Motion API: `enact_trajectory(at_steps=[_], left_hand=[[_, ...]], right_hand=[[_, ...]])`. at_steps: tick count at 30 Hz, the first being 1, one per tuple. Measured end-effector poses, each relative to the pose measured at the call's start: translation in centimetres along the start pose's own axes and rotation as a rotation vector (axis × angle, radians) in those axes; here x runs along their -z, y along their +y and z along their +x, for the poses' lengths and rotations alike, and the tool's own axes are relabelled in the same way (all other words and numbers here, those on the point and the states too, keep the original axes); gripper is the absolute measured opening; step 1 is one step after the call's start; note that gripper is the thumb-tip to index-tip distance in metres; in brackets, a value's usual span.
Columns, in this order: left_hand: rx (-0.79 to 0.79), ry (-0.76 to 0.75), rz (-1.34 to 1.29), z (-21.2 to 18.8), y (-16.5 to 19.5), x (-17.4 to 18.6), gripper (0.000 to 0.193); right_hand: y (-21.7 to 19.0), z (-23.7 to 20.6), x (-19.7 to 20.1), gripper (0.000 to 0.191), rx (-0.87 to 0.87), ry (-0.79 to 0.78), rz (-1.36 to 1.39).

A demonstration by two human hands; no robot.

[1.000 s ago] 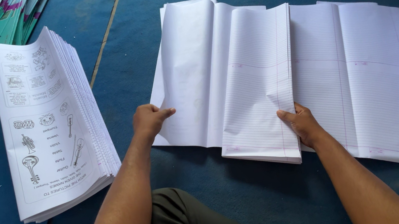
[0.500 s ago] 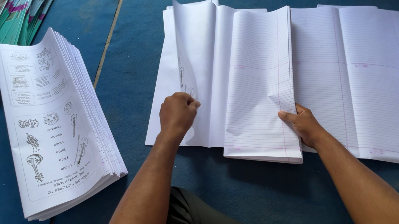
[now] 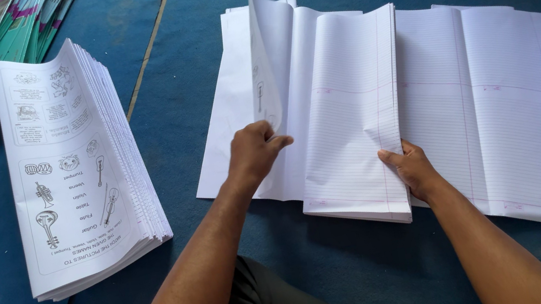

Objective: The person sits on a blue mat and repeatedly picks up folded paper sheets from a stack, unfolds them to check the printed side, and places them into a separate pile. The task involves handling printed and lined paper sheets by hand.

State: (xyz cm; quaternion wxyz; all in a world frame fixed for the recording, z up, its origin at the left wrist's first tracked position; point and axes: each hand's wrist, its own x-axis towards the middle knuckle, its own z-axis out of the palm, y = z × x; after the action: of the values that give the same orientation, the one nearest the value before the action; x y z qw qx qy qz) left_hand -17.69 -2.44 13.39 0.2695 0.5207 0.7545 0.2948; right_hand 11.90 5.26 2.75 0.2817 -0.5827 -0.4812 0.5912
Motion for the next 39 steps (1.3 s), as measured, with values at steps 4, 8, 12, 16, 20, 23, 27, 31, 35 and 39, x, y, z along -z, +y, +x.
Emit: enact_trajectory(at_steps=[4,8,12,16,20,23,27,31,35,39], left_hand=[[-0.119,-0.01,-0.113,0.1,0.8,-1.1,0.029],[-0.199,-0.069,-0.201,0.3,2.0,-2.7,0.029],[-0.219,-0.168,-0.282,0.0,2.8,-3.8,0.031],[-0.314,-0.229,-0.377,0.2,3.0,-4.7,0.037],[-0.226,-0.313,-0.432,1.2,2.2,-6.2,0.043],[-0.106,-0.176,-0.555,3.3,0.4,-6.7,0.051],[0.252,-0.082,-0.462,4.6,-4.2,-5.3,0.038],[0.549,-0.365,-0.428,4.5,-5.8,-4.5,0.039],[0.526,-0.336,-0.435,3.8,-4.4,-4.8,0.033],[0.503,-0.328,-0.495,3.2,-3.4,-4.7,0.029]], right_hand=[[-0.6,-0.3,-0.3,0.044,0.025,0.005,-0.018],[-1.6,0.0,-1.1,0.043,0.042,0.015,-0.008],[-2.5,0.4,-1.5,0.042,0.058,-0.007,-0.003],[-2.7,0.8,-1.8,0.041,0.069,-0.028,0.019],[-2.0,1.4,-1.9,0.041,0.013,-0.015,0.076],[-1.6,2.3,-2.1,0.042,0.022,-0.028,0.139],[-1.1,3.1,-2.2,0.039,0.048,-0.043,0.2],[-1.2,3.2,-2.1,0.034,0.02,-0.027,0.194],[-1.7,3.2,-1.9,0.033,0.018,-0.035,0.186],[-1.9,3.3,-1.6,0.036,0.015,-0.039,0.167]])
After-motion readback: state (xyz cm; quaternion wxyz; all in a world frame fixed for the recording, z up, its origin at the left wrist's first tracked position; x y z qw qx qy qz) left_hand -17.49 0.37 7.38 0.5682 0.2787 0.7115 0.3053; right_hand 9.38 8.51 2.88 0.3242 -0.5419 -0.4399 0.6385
